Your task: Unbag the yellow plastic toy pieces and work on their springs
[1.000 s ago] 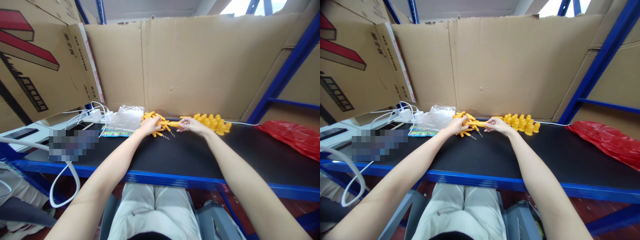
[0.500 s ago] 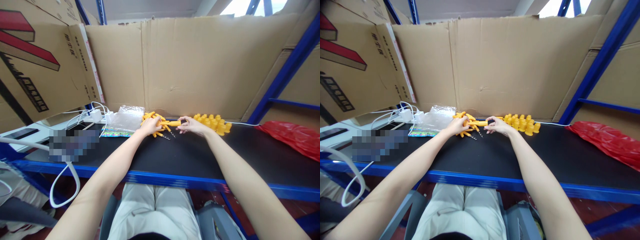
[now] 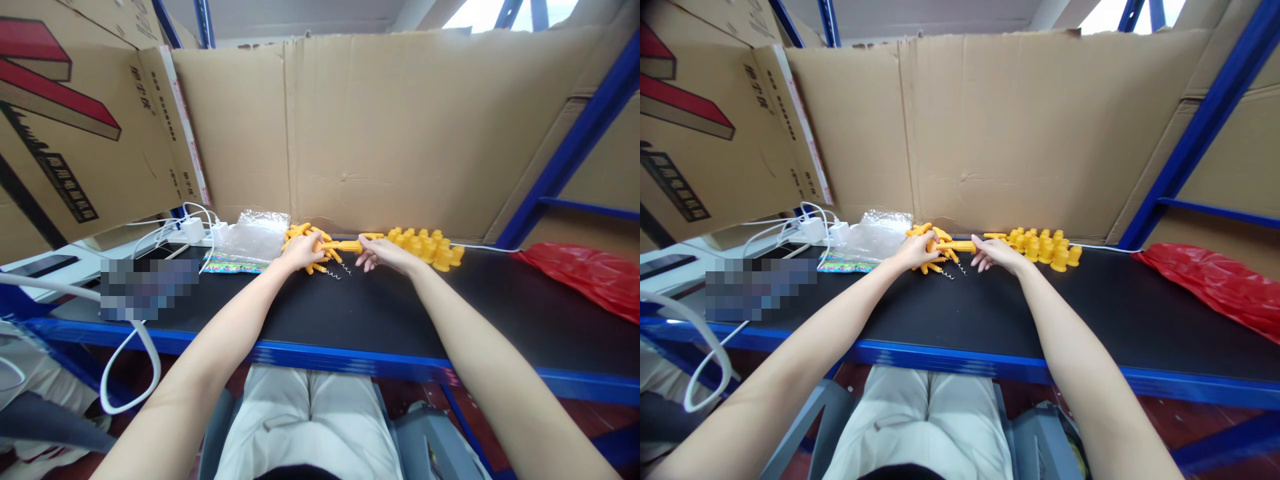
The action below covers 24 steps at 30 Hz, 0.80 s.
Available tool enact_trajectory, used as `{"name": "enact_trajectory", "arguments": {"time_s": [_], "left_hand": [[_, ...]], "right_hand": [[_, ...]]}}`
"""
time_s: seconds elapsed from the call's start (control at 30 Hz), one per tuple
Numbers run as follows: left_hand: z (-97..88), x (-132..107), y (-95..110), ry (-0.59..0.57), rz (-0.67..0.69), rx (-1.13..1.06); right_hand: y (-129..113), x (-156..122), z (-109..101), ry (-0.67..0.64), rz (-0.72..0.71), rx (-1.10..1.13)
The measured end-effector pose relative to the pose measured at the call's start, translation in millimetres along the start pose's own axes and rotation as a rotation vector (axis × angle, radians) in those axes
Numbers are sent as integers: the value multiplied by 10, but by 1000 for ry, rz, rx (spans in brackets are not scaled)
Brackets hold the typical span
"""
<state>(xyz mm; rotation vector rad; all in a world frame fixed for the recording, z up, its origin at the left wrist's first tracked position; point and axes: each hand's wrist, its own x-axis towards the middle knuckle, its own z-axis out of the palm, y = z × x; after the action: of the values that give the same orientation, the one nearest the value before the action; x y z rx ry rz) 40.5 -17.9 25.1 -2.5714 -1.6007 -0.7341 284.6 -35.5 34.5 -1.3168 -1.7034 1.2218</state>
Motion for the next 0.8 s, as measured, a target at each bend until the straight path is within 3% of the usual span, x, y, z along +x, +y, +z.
{"name": "enact_trajectory", "arguments": {"time_s": [0.27,0.67,0.8], "left_hand": [[-12,-1,-3,3,-9,-15],[-12,1,10,2,-8,-6],[-9,5,2,-4,-8,1]], "right_hand": [[25,-5,-79,-6,-120,100],[35,28,-23,2,6,43],[32,-3,-59,-50,-39,46]]}}
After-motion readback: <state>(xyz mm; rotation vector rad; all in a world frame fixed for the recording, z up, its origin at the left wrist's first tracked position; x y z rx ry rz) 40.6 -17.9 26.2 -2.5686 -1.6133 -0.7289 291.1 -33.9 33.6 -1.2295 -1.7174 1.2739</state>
